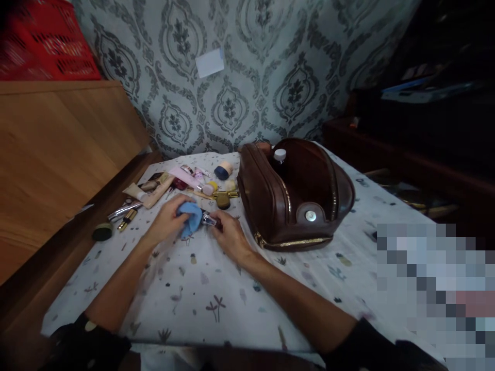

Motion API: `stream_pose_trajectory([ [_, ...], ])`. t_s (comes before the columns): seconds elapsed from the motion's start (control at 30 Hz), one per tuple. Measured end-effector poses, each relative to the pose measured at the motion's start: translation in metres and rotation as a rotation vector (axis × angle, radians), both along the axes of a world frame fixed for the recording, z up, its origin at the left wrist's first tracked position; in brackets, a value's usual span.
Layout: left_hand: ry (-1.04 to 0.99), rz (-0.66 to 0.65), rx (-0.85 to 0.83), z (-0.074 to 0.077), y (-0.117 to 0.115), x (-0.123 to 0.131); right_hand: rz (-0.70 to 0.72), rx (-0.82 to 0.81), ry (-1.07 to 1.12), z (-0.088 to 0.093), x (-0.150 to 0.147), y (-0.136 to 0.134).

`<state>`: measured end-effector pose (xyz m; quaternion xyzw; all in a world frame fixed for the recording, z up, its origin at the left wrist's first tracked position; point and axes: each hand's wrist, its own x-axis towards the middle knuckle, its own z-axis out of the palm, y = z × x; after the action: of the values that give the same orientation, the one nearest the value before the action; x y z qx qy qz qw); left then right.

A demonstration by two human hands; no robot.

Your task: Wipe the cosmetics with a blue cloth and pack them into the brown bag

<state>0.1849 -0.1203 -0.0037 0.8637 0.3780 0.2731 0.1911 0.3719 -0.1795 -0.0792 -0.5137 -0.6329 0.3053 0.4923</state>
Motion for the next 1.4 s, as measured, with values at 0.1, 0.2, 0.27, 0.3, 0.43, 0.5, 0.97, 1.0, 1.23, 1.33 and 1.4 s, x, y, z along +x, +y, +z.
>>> stream_pose_trajectory([
  [0.1,0.148,-0.151,0.055,-0.008,-0.002,0.011,0.036,0.023,-0.009,0.002,0.000,-0.001],
  [0.2,0.200,-0.123,0.038,-0.017,0.008,0.004,0.030,0.010,0.003,0.001,0.000,0.000],
  [0.27,0.171,-0.053,0.006,-0.022,0.020,-0.010,0.009,0.012,-0.019,0.001,0.001,0.000],
  [0.3,0.157,-0.024,-0.010,-0.025,0.025,-0.017,0.000,0.018,-0.036,0.001,0.001,-0.001],
  [0.43,0.078,0.006,-0.082,-0.036,0.038,-0.039,-0.022,0.036,-0.035,0.001,0.000,-0.001],
  [0.5,0.041,-0.013,-0.111,-0.040,0.039,-0.041,-0.021,0.012,0.016,0.001,0.000,0.000],
  [0.97,0.019,-0.154,-0.008,-0.044,0.013,-0.009,0.006,-0.323,0.456,0.010,0.003,0.007],
  [1.0,0.013,-0.151,-0.015,-0.043,0.013,-0.009,0.012,-0.318,0.457,0.011,0.003,0.007],
  [1.23,-0.148,-0.233,-0.304,-0.031,0.007,-0.012,0.062,-0.134,0.397,0.018,0.005,0.005],
  [1.33,-0.216,-0.232,-0.417,-0.031,0.001,-0.009,0.082,-0.156,0.429,0.019,0.007,0.004],
  [1.4,-0.243,-0.201,-0.452,-0.032,-0.004,-0.005,0.074,-0.178,0.460,0.019,0.008,0.005],
])
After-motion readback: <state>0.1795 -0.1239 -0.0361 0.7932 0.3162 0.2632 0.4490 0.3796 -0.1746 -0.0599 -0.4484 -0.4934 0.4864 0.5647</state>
